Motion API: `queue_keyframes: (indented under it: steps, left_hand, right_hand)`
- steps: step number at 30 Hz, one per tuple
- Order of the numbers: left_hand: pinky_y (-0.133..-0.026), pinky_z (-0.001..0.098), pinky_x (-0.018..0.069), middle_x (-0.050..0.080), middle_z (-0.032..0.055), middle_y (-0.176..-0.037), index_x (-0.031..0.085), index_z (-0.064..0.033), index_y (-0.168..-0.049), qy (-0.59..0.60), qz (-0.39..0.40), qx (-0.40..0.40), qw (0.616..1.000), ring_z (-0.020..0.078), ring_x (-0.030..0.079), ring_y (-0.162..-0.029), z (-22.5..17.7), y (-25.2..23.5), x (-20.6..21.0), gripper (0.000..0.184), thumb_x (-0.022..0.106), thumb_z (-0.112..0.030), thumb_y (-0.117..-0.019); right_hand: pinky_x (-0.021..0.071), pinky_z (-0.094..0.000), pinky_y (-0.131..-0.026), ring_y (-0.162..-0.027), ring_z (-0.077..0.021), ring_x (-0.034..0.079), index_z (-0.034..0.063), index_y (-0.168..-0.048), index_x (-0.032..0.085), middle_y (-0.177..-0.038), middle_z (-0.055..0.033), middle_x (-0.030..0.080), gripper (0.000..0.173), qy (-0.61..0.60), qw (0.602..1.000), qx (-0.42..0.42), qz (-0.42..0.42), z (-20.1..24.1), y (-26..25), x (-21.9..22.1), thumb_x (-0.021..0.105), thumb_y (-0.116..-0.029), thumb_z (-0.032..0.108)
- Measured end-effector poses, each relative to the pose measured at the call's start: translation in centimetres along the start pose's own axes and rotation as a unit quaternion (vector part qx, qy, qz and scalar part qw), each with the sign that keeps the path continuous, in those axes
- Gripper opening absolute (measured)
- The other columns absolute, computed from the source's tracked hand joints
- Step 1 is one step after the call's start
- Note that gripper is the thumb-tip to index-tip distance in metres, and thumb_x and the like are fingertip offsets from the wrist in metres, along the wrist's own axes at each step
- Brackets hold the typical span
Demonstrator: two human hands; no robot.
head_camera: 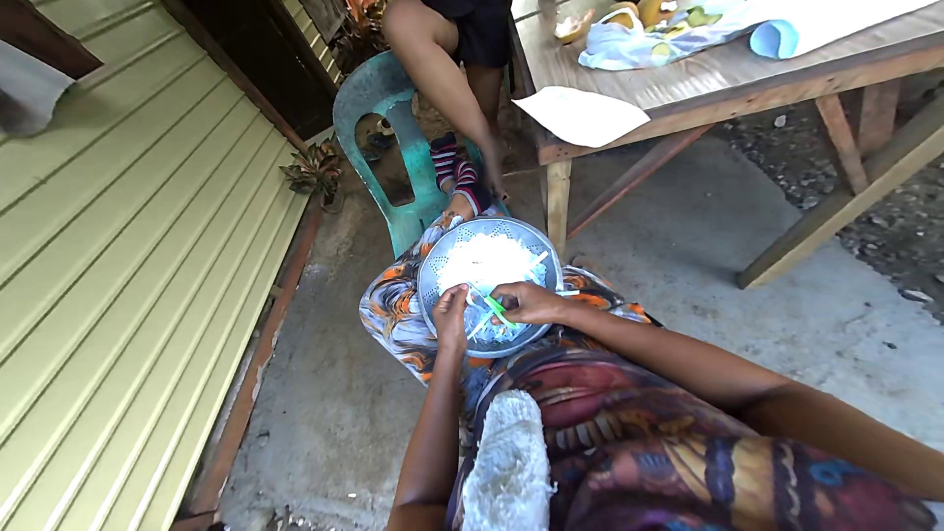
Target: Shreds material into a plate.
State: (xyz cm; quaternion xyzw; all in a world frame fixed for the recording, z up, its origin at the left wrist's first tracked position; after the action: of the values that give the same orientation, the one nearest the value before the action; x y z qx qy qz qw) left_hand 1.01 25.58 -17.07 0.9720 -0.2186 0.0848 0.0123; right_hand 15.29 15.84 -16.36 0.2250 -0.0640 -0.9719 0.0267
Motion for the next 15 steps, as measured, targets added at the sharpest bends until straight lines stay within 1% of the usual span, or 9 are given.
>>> queue_keyframes:
  steps: [6,9,11,13,15]
  left_hand:
    - [-0.075,0.0233,0.0555,0.067,0.0012,-0.075,0.066,0.0026,-0.091,0.005,-0.006,0.0,1.0,0.0069,0.064,-0.07,-0.08,0.01,0.03,0.015,0.054,0.003,-0.1004]
    - [-0.075,0.0238,0.0563,0.067,0.0015,-0.075,0.066,0.0031,-0.091,0.004,-0.006,0.0,1.0,0.0071,0.065,-0.071,-0.02,-0.03,0.05,0.015,0.054,0.002,-0.1005]
    - [-0.074,0.0228,0.0549,0.067,0.0014,-0.075,0.067,0.0037,-0.091,-0.008,-0.006,0.003,1.0,0.0061,0.063,-0.071,-0.06,0.0,0.07,0.015,0.056,0.002,-0.1002]
    - [-0.074,0.0226,0.0552,0.067,0.0014,-0.075,0.068,0.0038,-0.091,-0.018,-0.005,0.004,1.0,0.0057,0.064,-0.071,-0.08,0.03,0.09,0.015,0.056,0.001,-0.1003]
    - [-0.072,0.0215,0.0543,0.067,0.0008,-0.074,0.068,0.0035,-0.09,-0.019,-0.007,0.009,1.0,0.0048,0.063,-0.069,-0.03,0.01,0.09,0.016,0.056,0.001,-0.1001]
  right_hand:
    - [0.0507,-0.0368,-0.08,-0.079,-0.0165,0.06,0.0007,-0.131,0.061,-0.096,-0.0121,0.067,0.047,0.001,1.0,0.007,-0.007,-0.11,-0.08,-0.04,0.072,-0.0961,0.029]
    - [0.0503,-0.0342,-0.079,-0.078,-0.0143,0.059,-0.0004,-0.131,0.06,-0.094,-0.0109,0.066,0.047,-0.011,1.0,0.006,-0.027,0.15,0.09,-0.21,0.072,-0.096,0.028]
    - [0.0496,-0.0329,-0.077,-0.075,-0.0128,0.057,-0.001,-0.13,0.061,-0.091,-0.0096,0.065,0.046,-0.024,0.999,0.008,-0.047,0.22,0.11,-0.35,0.073,-0.0958,0.027]
    - [0.0496,-0.0321,-0.076,-0.075,-0.0124,0.057,-0.0008,-0.13,0.061,-0.091,-0.0091,0.065,0.045,-0.03,0.998,0.015,-0.054,0.24,0.09,-0.47,0.072,-0.0964,0.026]
    - [0.0494,-0.0323,-0.076,-0.075,-0.0124,0.057,-0.0004,-0.132,0.06,-0.091,-0.0088,0.065,0.045,-0.031,0.998,0.022,-0.057,0.24,0.07,-0.51,0.071,-0.0971,0.026]
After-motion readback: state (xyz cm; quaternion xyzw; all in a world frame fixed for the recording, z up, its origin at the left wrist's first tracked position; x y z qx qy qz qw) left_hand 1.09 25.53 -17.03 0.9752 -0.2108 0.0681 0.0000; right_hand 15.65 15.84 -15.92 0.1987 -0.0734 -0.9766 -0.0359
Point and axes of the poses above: each hand's wrist, its own y-axis away from the middle knuckle, its own x-axis out of the palm, z = x × y, the point moved 4 cm from there along -y, towards the middle knuckle
